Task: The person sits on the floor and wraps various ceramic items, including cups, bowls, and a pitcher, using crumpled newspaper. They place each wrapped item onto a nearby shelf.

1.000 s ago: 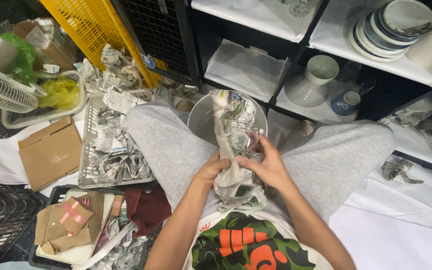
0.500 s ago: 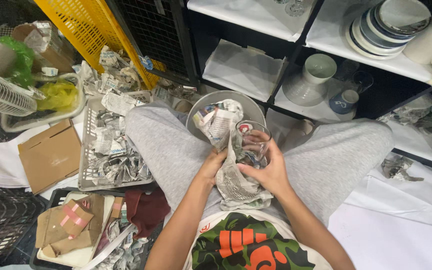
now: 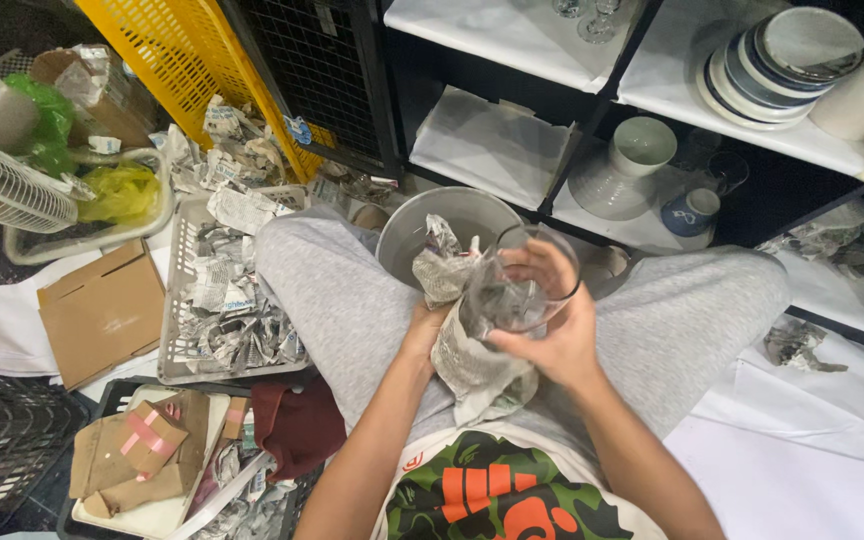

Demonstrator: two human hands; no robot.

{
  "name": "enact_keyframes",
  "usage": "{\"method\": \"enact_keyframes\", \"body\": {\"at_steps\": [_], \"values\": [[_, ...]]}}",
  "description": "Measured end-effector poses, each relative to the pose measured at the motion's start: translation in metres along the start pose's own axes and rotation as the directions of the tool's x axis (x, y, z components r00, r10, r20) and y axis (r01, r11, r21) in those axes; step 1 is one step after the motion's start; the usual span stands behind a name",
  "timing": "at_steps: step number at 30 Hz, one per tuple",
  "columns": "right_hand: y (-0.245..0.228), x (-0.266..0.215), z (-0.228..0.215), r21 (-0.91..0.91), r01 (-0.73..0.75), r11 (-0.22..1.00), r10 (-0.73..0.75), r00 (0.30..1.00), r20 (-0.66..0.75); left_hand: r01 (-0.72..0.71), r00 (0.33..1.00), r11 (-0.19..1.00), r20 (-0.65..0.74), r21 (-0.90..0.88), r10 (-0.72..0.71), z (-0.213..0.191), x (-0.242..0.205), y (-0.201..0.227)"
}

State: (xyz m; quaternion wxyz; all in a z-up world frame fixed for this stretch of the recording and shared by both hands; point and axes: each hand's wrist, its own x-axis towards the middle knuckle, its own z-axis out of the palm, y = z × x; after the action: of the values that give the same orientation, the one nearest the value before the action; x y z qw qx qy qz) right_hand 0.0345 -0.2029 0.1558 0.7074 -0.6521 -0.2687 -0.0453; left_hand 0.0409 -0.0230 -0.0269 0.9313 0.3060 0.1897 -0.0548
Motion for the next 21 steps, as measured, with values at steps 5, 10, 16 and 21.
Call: {"method": "enact_keyframes", "body": {"at_steps": [5, 10, 16, 21], "values": [[-0.027, 0.048, -0.009, -0.001, 0.098, 0.995, -0.098, 0.995, 0.002, 0.024, 0.999, 0.998, -0.036, 0.060, -0.022, -0.005, 0.000, 0.000], [-0.036, 0.125, -0.020, 0.007, 0.061, 0.998, -0.059, 0.985, -0.160, -0.045, 0.999, 0.999, 0.017, 0.026, 0.045, -0.002, -0.002, 0.004], [0.007, 0.247, -0.023, -0.231, 0.280, 0.932, -0.334, 0.910, -0.244, -0.123, 0.991, 0.963, -0.024, 0.240, 0.133, 0.004, -0.004, 0.003], [0.050, 0.320, -0.022, -0.389, 0.179, 0.904, -0.323, 0.880, -0.348, -0.133, 0.991, 0.980, -0.014, 0.149, 0.137, 0.010, -0.011, 0.006]]}}
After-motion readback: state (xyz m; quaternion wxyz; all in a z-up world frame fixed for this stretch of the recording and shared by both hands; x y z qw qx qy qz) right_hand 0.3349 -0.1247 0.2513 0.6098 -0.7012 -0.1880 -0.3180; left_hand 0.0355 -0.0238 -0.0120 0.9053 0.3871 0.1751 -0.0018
